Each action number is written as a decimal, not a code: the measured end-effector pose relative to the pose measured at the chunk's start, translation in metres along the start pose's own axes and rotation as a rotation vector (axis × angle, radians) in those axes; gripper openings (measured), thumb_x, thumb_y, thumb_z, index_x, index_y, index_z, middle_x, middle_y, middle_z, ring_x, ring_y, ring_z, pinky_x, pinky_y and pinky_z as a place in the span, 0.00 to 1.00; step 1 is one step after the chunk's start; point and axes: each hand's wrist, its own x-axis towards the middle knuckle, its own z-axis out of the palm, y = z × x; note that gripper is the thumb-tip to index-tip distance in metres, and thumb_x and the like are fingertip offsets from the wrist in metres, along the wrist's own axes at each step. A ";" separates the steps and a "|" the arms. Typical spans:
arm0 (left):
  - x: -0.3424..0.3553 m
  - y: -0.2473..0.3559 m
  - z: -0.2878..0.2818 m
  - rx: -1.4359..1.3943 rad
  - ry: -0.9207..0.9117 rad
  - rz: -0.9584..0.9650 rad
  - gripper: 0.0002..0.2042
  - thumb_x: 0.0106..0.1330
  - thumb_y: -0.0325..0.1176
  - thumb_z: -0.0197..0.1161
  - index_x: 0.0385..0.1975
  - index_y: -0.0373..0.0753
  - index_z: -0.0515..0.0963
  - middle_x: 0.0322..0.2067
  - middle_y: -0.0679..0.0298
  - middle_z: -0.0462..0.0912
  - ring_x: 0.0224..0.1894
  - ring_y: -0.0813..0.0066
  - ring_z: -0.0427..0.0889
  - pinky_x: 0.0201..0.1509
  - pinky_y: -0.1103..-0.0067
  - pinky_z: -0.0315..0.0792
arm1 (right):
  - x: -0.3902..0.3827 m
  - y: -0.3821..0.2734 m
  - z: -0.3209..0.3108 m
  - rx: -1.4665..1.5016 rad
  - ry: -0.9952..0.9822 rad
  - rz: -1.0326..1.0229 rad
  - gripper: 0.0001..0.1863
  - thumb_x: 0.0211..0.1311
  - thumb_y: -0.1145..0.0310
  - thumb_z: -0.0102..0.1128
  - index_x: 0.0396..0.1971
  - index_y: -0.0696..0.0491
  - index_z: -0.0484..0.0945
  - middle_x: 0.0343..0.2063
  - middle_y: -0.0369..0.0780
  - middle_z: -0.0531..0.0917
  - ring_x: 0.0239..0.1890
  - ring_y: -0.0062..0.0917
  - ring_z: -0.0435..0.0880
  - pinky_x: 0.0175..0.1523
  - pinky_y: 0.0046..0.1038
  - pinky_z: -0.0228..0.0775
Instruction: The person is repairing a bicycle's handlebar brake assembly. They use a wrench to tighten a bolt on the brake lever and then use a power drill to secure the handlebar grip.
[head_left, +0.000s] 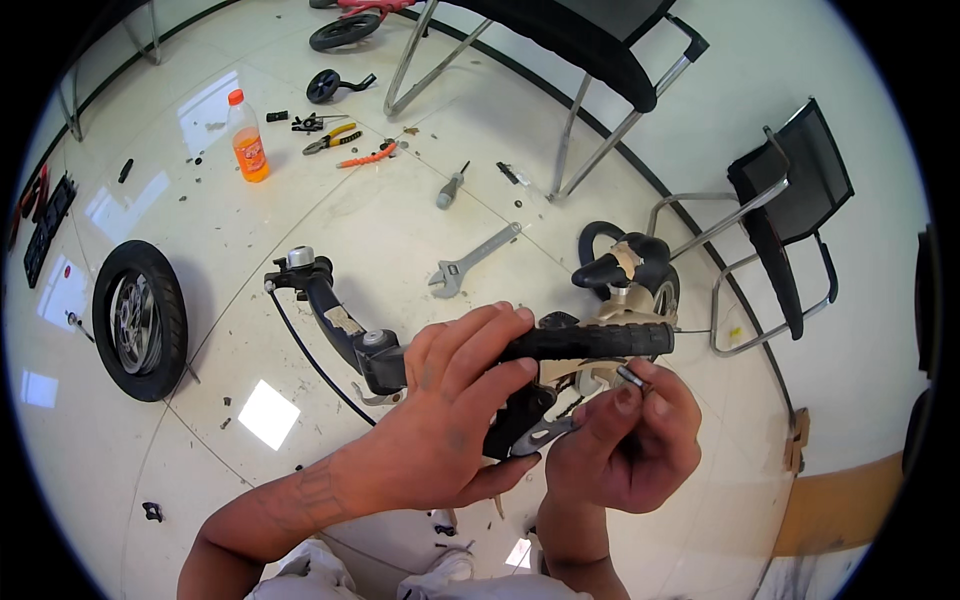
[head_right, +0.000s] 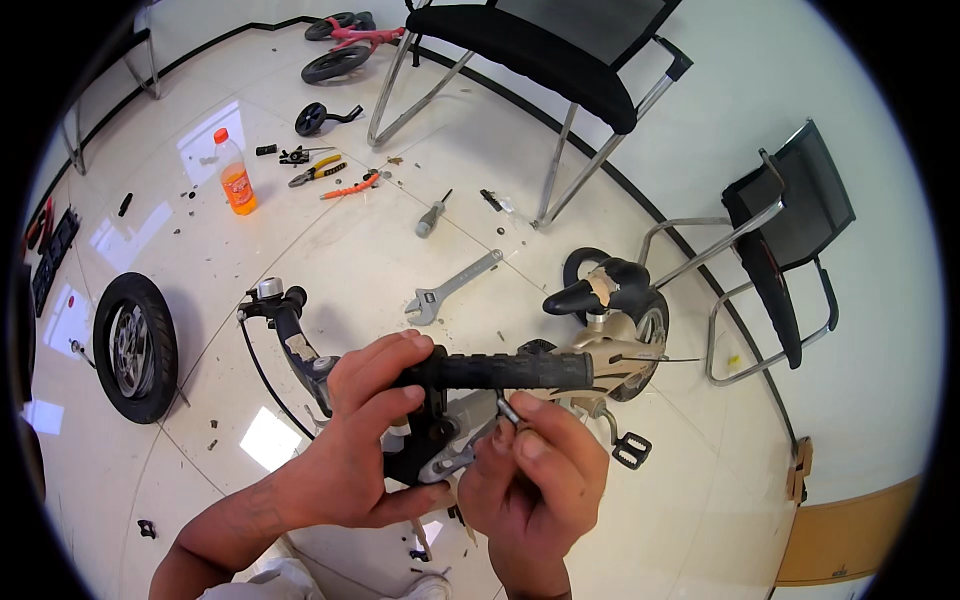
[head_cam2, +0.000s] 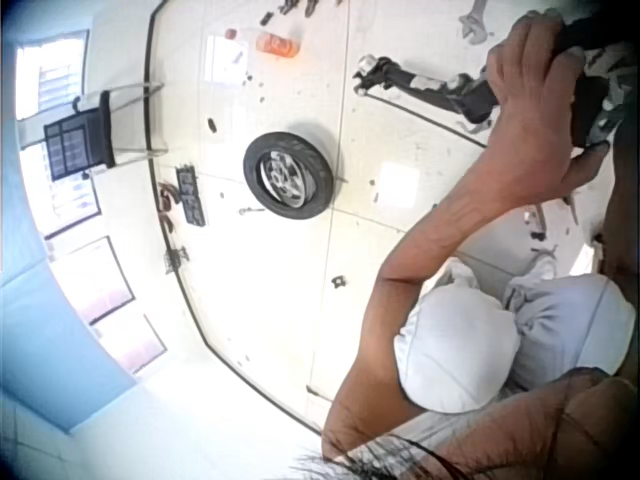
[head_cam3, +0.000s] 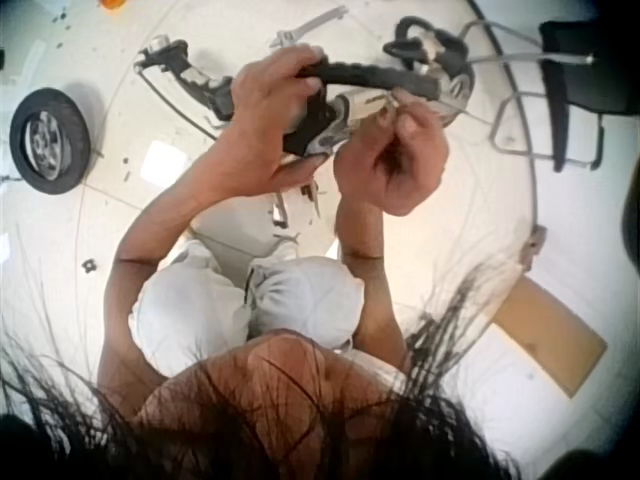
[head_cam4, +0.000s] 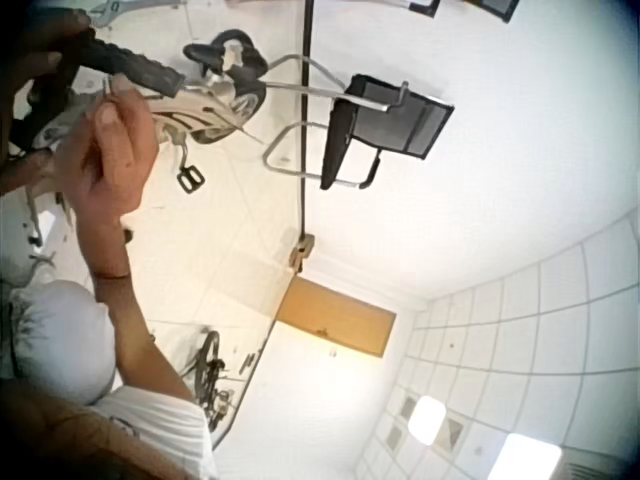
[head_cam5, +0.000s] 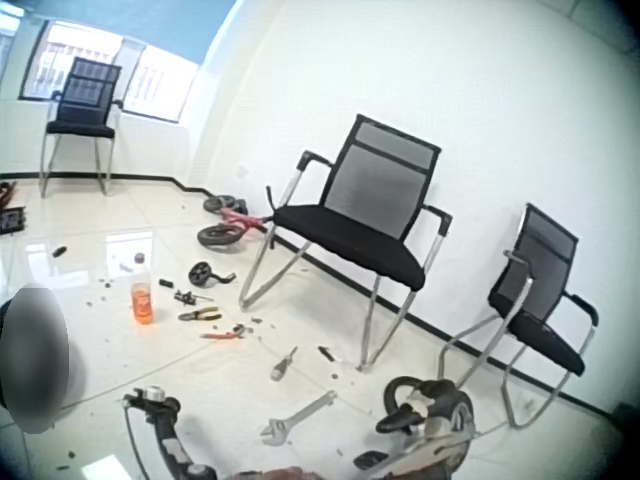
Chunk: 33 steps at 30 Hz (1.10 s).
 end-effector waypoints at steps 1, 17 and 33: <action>0.000 0.000 0.000 -0.018 0.007 0.002 0.38 0.47 0.35 0.76 0.58 0.35 0.62 0.67 0.45 0.57 0.69 0.43 0.58 0.65 0.53 0.53 | 0.001 -0.002 0.002 0.022 0.020 0.102 0.12 0.69 0.78 0.55 0.48 0.54 0.65 0.44 0.51 0.78 0.21 0.17 0.76 0.29 0.17 0.73; -0.002 -0.001 0.002 0.031 0.031 0.021 0.40 0.42 0.35 0.79 0.57 0.36 0.63 0.66 0.44 0.60 0.66 0.43 0.63 0.64 0.56 0.54 | 0.008 -0.021 -0.001 0.957 0.156 0.663 0.16 0.62 0.69 0.69 0.37 0.54 0.66 0.31 0.51 0.82 0.22 0.12 0.73 0.30 0.15 0.65; 0.003 0.003 0.005 0.051 0.061 0.013 0.42 0.44 0.41 0.80 0.58 0.35 0.64 0.66 0.46 0.61 0.66 0.44 0.62 0.64 0.55 0.55 | 0.018 -0.015 0.000 0.811 0.120 0.691 0.12 0.62 0.77 0.65 0.38 0.58 0.68 0.36 0.53 0.82 0.20 0.06 0.67 0.27 0.10 0.58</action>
